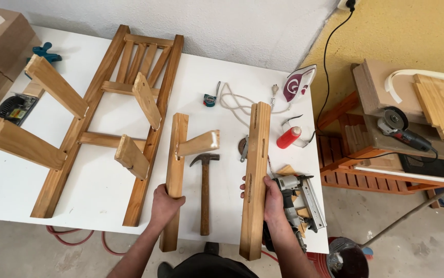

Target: Gluing and nailing wooden slats onto a chair frame to assemble the seat.

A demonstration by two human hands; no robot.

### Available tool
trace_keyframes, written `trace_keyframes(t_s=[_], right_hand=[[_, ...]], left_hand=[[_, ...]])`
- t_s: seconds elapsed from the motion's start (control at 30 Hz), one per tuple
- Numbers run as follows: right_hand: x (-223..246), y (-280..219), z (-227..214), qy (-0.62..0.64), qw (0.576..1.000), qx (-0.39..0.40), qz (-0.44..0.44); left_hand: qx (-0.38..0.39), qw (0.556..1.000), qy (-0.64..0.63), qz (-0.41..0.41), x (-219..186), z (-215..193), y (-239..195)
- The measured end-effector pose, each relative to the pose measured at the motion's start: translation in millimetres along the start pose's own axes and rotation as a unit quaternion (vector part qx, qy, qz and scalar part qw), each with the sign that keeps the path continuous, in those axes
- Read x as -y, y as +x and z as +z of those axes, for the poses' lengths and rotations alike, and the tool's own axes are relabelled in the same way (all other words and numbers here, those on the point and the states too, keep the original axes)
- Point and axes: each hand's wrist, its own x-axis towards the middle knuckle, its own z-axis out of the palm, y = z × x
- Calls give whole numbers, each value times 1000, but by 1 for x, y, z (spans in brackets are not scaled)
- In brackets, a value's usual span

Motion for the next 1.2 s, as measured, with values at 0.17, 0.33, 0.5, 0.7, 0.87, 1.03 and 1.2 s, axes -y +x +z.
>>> trace_keyframes(t_s=[0.17,0.33,0.5,0.7,0.87,1.03,1.2], right_hand=[[43,-43,54,-109,989,-76,-72],[71,-71,72,-219,956,-162,-104],[99,-103,103,-371,893,-253,-22],[86,-117,82,-491,827,-255,-100],[79,-121,80,-507,809,-272,-119],[78,-126,88,-496,816,-272,-117],[86,-131,96,-420,854,-300,-61]], left_hand=[[48,998,-26,-33,-54,-36,-40],[64,997,-12,-30,-70,-49,-48],[88,994,-47,-31,-90,-69,-61],[60,997,-40,8,-90,-75,-67],[51,997,-11,48,-68,-61,-48],[53,997,-10,52,-63,-59,-48],[163,976,-147,-6,-77,-76,-57]])
